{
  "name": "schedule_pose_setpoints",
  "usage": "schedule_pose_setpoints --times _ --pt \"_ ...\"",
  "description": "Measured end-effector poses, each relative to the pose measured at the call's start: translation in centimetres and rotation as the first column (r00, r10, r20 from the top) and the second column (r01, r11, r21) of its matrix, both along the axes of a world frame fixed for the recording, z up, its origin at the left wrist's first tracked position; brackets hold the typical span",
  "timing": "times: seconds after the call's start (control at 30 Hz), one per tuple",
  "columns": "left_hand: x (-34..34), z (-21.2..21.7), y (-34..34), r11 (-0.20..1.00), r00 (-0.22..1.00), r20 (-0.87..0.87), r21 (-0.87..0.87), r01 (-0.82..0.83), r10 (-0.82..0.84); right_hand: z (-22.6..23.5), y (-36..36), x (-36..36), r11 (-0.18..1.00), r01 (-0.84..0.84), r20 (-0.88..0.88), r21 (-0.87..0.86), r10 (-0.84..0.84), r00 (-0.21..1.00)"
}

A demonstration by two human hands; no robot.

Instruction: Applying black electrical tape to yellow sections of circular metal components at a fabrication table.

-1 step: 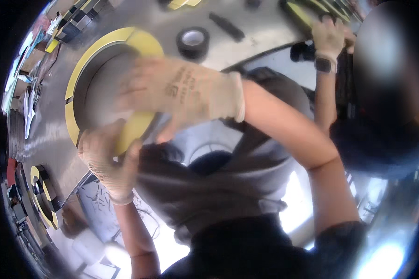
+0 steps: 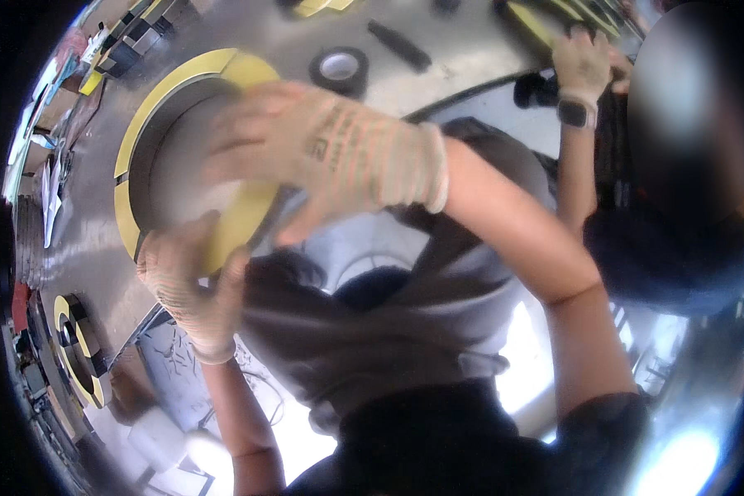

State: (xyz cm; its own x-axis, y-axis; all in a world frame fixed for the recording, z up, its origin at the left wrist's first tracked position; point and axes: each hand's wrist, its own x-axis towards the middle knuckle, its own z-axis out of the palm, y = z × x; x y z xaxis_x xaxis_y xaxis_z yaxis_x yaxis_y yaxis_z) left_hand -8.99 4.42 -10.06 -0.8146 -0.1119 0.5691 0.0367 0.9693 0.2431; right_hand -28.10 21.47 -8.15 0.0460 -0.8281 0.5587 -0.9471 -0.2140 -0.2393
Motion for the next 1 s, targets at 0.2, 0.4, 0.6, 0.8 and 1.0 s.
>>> schedule_pose_setpoints --times 0.2,0.4,0.6,0.8,1.0 --pt "0.0 0.2 0.4 0.999 0.999 -0.044 -0.031 -0.014 0.013 2.5 7.5 -4.2 0.761 0.601 -0.136 0.245 -0.586 0.799" --pt "-0.1 0.1 0.8 0.999 0.999 0.001 -0.024 -0.043 0.043 2.3 7.3 -3.7 0.666 0.621 -0.006 0.413 -0.68 0.733" --pt "0.8 -0.1 0.3 0.996 0.999 0.007 -0.082 -0.036 0.037 3.3 6.1 -4.1 0.616 0.575 -0.045 0.538 -0.66 0.75" --pt "3.0 2.8 2.4 0.958 0.855 -0.475 0.275 -0.079 0.207 8.8 10.1 4.8 0.946 0.135 0.891 0.295 -0.323 0.318" --pt "2.2 7.9 7.3 0.683 0.992 -0.098 0.719 0.128 -0.082 7.9 9.1 8.0 0.987 -0.004 0.611 0.158 -0.095 0.786"
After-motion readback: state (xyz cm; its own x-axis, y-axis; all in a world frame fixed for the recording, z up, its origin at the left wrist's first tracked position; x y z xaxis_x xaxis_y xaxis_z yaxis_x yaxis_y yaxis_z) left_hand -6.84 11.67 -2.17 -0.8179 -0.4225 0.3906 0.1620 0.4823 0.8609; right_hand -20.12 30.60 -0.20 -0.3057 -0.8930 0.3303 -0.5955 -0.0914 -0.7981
